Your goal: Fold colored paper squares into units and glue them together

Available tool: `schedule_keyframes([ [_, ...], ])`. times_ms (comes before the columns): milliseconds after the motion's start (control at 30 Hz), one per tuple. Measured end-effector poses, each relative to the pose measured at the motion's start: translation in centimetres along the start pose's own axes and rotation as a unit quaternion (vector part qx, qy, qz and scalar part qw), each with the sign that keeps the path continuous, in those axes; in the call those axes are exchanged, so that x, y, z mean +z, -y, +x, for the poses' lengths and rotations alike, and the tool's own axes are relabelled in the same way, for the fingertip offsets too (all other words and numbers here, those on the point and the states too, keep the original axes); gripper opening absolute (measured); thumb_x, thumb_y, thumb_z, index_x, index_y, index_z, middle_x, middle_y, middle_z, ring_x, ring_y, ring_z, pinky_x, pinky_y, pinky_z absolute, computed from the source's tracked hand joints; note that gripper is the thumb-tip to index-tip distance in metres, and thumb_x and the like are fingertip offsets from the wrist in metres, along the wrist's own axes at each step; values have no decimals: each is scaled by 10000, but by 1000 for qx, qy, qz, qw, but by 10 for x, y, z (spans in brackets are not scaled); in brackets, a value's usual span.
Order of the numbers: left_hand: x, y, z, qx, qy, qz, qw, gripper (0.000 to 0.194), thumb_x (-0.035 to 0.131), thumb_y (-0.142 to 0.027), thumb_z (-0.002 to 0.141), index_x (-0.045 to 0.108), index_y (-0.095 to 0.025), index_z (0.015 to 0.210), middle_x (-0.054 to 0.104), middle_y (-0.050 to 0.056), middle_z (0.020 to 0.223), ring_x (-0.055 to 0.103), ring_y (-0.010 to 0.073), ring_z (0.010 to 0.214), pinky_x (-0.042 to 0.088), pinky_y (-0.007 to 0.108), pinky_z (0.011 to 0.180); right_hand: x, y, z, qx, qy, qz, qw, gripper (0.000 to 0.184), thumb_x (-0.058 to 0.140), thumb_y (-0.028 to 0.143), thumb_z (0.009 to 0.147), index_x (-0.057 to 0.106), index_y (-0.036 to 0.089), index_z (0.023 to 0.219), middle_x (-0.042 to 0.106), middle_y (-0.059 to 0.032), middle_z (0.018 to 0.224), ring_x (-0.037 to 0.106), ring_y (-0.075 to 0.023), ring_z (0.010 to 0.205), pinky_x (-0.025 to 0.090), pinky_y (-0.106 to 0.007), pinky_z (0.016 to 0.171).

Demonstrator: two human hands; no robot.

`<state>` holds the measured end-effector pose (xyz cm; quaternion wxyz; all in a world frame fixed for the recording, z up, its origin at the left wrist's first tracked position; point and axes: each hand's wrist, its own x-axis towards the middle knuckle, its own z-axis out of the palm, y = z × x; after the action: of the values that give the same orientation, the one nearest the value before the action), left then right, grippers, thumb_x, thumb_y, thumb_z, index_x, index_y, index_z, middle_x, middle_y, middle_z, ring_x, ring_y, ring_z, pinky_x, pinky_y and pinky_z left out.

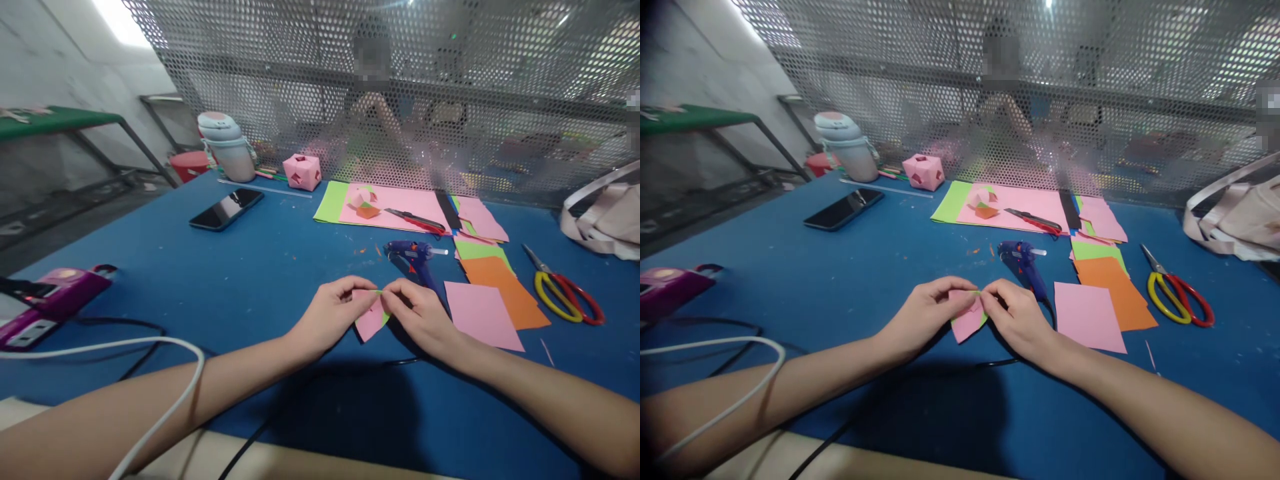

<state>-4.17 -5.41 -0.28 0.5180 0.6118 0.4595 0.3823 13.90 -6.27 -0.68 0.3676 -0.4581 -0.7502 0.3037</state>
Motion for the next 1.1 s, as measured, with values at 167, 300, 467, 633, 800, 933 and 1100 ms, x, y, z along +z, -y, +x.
schedule_keyframes([
  [167,0,-2,0,18,-54,40,998,209,594,-349,799,664,-163,860,668,25,825,583,149,759,445,240,685,3,-2,0,-5,-6,-31,999,143,473,278,905,579,192,861,598,8,795,545,-113,727,403,-232,671],
  [300,2,-1,0,48,-53,4,997,125,607,-278,784,602,-153,794,654,35,888,603,147,812,467,248,723,8,-6,0,-33,-34,-119,992,144,521,220,853,540,184,715,545,26,655,492,-110,629,355,-246,625],
  [467,4,2,-1,70,-37,31,996,128,594,-150,737,492,-164,662,619,17,852,586,120,761,445,230,670,10,-10,-2,-81,-52,-167,981,216,546,208,829,513,181,618,527,39,568,448,-97,555,325,-264,640],
  [633,4,6,-1,88,-18,67,994,151,550,-150,758,447,-180,652,596,7,828,548,120,726,415,242,654,11,-8,-3,-89,-51,-171,980,224,540,220,831,512,187,611,536,34,563,460,-100,546,332,-271,650],
  [800,4,4,-2,91,-26,112,989,131,553,-201,780,447,-187,703,528,-26,740,484,115,688,381,234,636,11,-6,-3,-95,-42,-163,981,230,535,225,832,482,189,611,525,35,564,458,-100,552,338,-263,644],
  [933,6,2,-3,100,-20,152,983,151,545,-275,809,452,-188,728,484,-41,708,445,110,666,366,232,629,10,-3,-4,-92,-22,-162,982,259,522,260,856,472,187,612,495,35,557,444,-102,554,320,-256,614],
  [1100,7,0,-7,125,-5,140,982,82,537,-178,783,465,-186,744,550,-14,790,508,119,737,399,243,698,8,-1,-4,-100,-23,-151,983,265,486,210,867,519,183,605,518,23,571,447,-106,563,327,-260,625],
])
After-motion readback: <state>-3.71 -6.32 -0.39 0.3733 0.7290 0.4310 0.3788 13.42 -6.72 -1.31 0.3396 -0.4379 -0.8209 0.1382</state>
